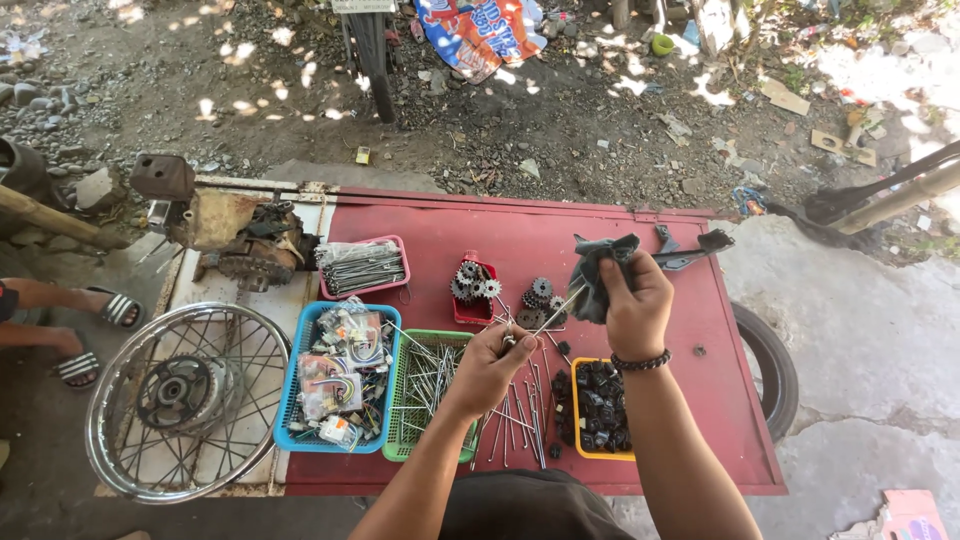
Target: Cleaning individual motorcycle wheel spokes with a cloth at a workbench.
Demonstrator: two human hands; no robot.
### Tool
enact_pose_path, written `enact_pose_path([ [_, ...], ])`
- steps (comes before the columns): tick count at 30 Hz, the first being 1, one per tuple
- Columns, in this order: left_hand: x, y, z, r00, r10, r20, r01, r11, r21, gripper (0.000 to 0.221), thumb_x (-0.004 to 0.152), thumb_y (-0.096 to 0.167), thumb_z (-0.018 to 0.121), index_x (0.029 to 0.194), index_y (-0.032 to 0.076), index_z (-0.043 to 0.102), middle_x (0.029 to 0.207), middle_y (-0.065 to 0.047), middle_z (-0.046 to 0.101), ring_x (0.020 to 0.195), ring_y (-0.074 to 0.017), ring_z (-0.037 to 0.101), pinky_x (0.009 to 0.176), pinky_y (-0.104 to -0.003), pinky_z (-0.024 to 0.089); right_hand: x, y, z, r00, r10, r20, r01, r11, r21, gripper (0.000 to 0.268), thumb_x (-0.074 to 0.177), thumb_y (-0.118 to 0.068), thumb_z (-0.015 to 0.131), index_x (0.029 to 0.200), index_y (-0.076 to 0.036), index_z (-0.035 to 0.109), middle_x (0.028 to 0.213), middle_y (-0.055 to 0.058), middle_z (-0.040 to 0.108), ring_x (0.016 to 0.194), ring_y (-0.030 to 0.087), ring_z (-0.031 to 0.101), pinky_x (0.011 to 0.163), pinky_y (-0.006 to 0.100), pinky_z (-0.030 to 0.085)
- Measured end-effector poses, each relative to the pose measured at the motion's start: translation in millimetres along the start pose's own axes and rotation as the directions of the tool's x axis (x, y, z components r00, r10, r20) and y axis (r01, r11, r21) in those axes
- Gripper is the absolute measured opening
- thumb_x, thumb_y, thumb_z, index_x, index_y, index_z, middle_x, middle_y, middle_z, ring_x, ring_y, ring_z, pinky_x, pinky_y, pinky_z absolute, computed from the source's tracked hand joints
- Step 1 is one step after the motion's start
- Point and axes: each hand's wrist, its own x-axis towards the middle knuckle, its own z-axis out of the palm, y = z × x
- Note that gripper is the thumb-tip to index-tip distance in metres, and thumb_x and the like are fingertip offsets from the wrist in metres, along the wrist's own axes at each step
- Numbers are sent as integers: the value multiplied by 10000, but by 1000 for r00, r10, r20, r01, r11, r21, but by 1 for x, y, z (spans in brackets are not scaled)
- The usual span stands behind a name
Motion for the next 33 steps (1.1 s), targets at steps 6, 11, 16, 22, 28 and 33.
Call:
enact_pose_path([
  [6,7,-5,2,999,-3,-48,-3,991,-130,153,1028,70,559,1099,-2,675,589,14,449,536,-53,411,509,-201,329,-19,-3,11,995,89,55,-92,994,52,120,1036,-78,595,960,-12,661,641,92,634,500,141,617,422,276,543],
  [11,14,-27,10,999,18,-48,-24,993,-113,128,1054,95,514,1031,28,622,590,23,449,540,-52,410,502,-205,328,-39,-19,17,926,230,299,-237,971,-11,57,949,-79,693,949,-23,704,677,85,645,590,126,602,481,295,571],
  [16,14,-19,10,999,-23,-45,17,990,-140,151,1056,134,555,949,50,623,561,8,462,495,-54,407,472,-192,312,-21,-13,15,965,173,195,-189,979,69,37,948,-34,687,955,-8,714,745,121,690,629,158,651,557,316,604],
  [22,16,-20,8,991,-56,-126,38,989,-143,298,1073,201,546,856,28,654,540,-14,482,493,-77,443,469,-206,336,-22,-11,22,996,80,-48,-67,972,227,127,1066,-88,565,1032,-18,665,841,99,688,723,142,667,665,281,605],
  [28,22,-14,16,985,-49,-165,20,985,-170,304,1075,139,507,816,67,647,535,3,421,496,-73,375,462,-209,290,-35,-14,32,916,161,367,-196,979,60,36,901,-32,730,876,-14,710,597,99,658,477,145,634,392,273,545],
  [33,20,-33,5,990,-47,-135,34,995,-94,331,1074,260,570,826,57,652,552,-13,482,518,-88,442,476,-208,332,-14,-7,13,968,150,203,-181,972,146,61,950,-55,675,911,-8,680,632,100,631,460,126,601,364,263,534],
])
